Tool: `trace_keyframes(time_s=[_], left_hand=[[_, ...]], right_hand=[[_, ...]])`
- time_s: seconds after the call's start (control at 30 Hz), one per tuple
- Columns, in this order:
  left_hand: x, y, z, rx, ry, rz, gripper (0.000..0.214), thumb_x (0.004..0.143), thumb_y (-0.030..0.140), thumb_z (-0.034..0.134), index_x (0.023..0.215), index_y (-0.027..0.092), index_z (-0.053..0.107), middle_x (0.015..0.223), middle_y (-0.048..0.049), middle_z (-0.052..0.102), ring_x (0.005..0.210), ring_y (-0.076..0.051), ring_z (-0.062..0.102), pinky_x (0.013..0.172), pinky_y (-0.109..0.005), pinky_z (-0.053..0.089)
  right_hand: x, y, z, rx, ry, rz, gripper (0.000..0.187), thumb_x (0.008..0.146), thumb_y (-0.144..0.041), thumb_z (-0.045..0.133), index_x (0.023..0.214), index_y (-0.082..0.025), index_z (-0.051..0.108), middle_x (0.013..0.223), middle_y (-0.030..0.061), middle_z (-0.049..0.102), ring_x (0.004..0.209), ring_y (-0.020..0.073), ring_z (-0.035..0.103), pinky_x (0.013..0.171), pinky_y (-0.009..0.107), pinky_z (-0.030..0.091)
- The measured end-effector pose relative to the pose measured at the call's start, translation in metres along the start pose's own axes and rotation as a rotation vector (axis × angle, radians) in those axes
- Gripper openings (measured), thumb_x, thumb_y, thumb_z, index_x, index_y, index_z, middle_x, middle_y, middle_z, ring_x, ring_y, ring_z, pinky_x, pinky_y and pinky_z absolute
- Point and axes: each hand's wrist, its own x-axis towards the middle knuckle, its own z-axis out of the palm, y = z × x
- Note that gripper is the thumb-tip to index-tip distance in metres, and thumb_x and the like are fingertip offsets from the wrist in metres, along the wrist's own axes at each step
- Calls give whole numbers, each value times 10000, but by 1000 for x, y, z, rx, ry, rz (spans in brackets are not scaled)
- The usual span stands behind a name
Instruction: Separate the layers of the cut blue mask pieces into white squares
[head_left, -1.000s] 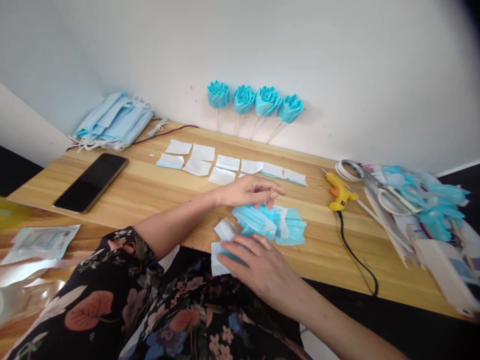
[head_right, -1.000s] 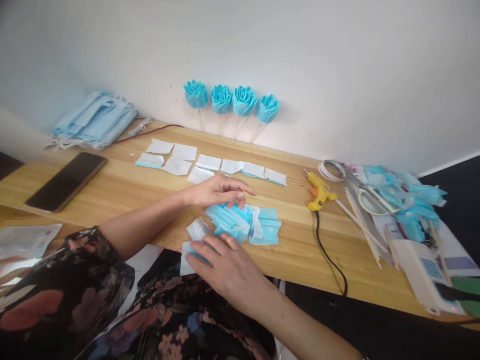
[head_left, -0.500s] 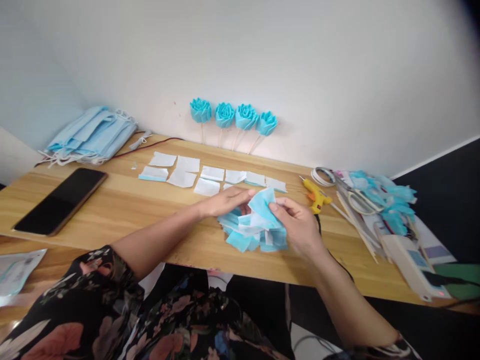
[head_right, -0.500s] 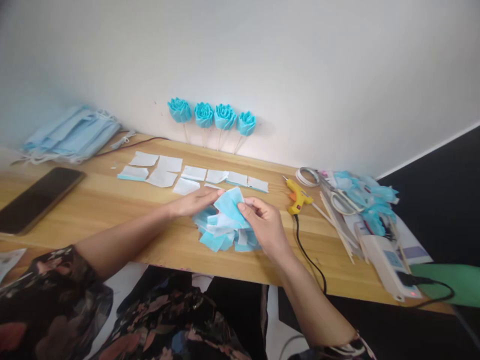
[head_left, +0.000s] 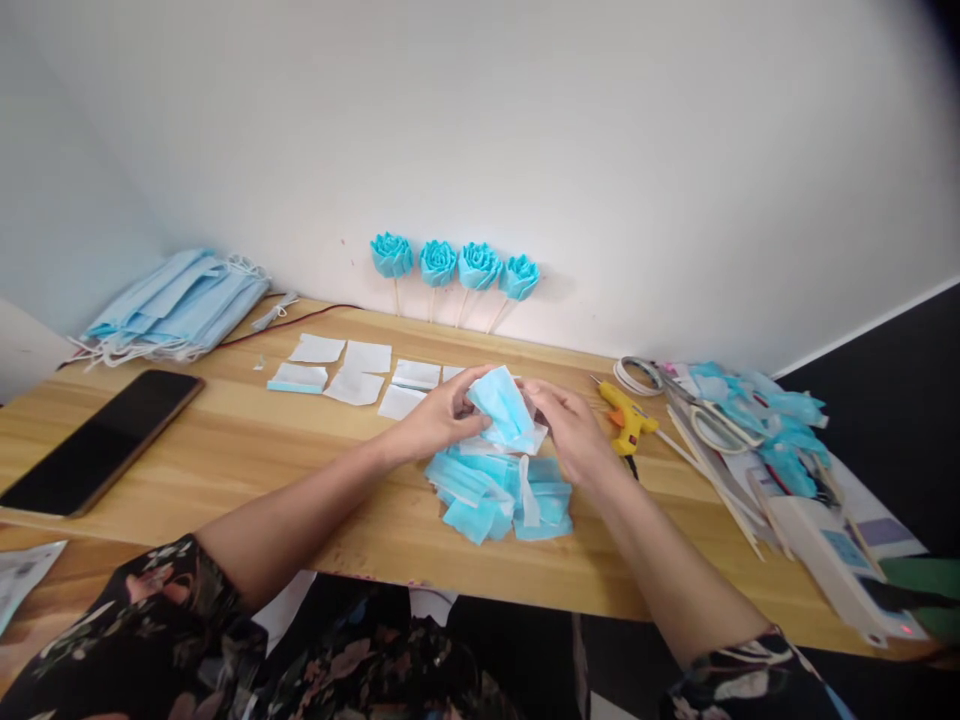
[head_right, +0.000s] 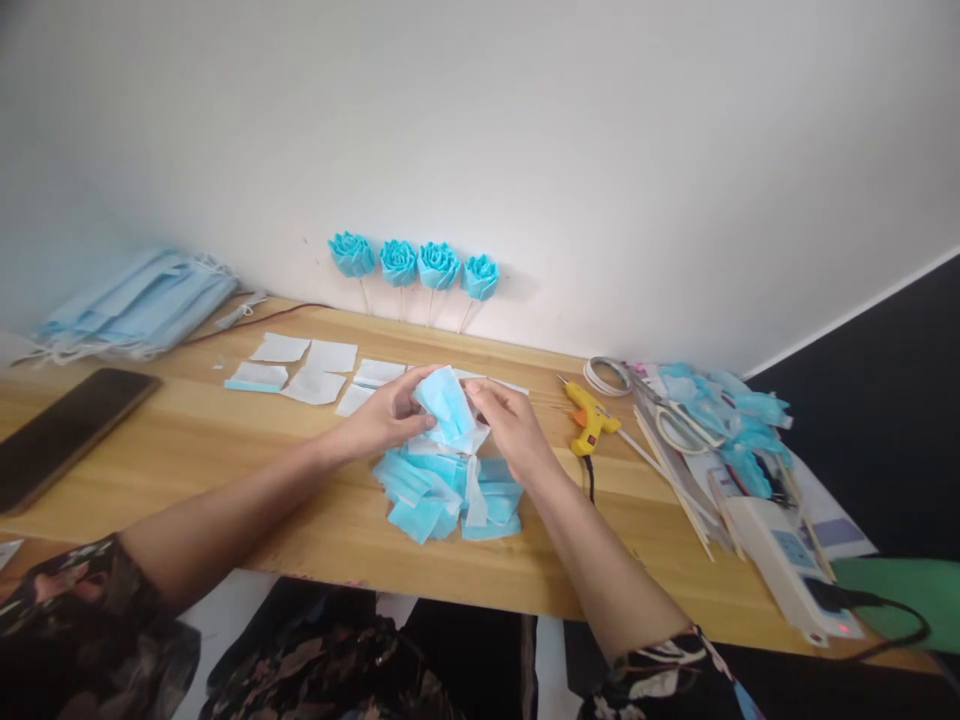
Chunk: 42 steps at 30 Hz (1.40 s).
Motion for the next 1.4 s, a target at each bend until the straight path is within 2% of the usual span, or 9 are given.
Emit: trace_keyframes(time_s=[0.13, 0.2, 0.5, 0.63, 0.8, 0.93, 1.07, 1.23, 1.4], left_hand=[[-4, 7, 1, 23, -51, -31, 725, 806, 193, 662, 1464, 242, 360, 1068, -64, 613, 805, -127, 571, 698, -250, 473], [-5, 8, 1, 62, -71, -49, 759, 815, 180, 647, 1493, 241, 311, 939, -27, 599, 726, -107, 535, 653, -236, 451], [-9, 15, 1, 238, -137, -76, 772, 860, 155, 583, 1542, 235, 229, 699, 51, 475, 610, -94, 427, 562, -214, 363], [-12, 18, 4, 474, -190, -25, 650, 848, 147, 571, 1468, 249, 402, 712, 39, 534, 612, -101, 435, 580, -227, 368], [-11, 19, 7, 620, -392, 231, 270, 901, 293, 570, 1116, 175, 683, 864, -55, 688, 771, -162, 584, 735, -297, 444], [-10, 22, 7, 601, -491, 359, 377, 968, 447, 460, 985, 154, 696, 979, -116, 709, 901, -218, 607, 854, -370, 444], [-10, 24, 8, 515, -432, 316, 470, 1015, 440, 318, 903, 157, 675, 1037, -123, 696, 941, -211, 614, 880, -380, 449], [-10, 23, 13, 517, -261, 308, 200, 913, 279, 577, 758, 159, 616, 937, -79, 678, 902, -172, 618, 855, -325, 460], [-10, 23, 11, 458, -85, 111, 207, 938, 323, 530, 886, 158, 644, 940, -73, 692, 894, -175, 628, 819, -304, 472]], right_hand=[[7, -9, -1, -5, -185, 10, 349, 804, -561, 671, 843, -219, 731, 756, 13, 678, 700, 173, 594, 653, 288, 457], [7, -7, 2, 19, -182, 24, 314, 750, -519, 742, 846, -220, 723, 736, -2, 672, 651, 152, 580, 608, 272, 445], [17, 27, -7, 486, 336, -39, 291, 629, -413, 835, 679, -219, 624, 670, -45, 620, 603, 107, 537, 579, 241, 447], [24, 27, -17, 559, 439, -56, 292, 628, -407, 834, 704, -230, 614, 676, -53, 604, 607, 108, 539, 564, 239, 455], [24, 31, -14, 483, 445, -27, 270, 626, -391, 830, 755, -231, 655, 665, -48, 614, 593, 118, 545, 537, 249, 451], [22, 32, -8, 436, 464, -77, 320, 647, -383, 828, 895, -236, 691, 756, -41, 632, 655, 111, 567, 558, 229, 444], [16, 29, -2, 365, 472, -118, 330, 694, -372, 804, 975, -247, 685, 754, -44, 603, 640, 99, 533, 530, 210, 404], [10, 26, 5, 261, 464, -157, 305, 720, -352, 772, 988, -238, 682, 761, -37, 580, 670, 104, 518, 590, 217, 434], [6, 23, 8, 235, 457, -150, 284, 743, -350, 756, 1001, -260, 679, 797, -28, 596, 696, 118, 532, 608, 230, 450]])
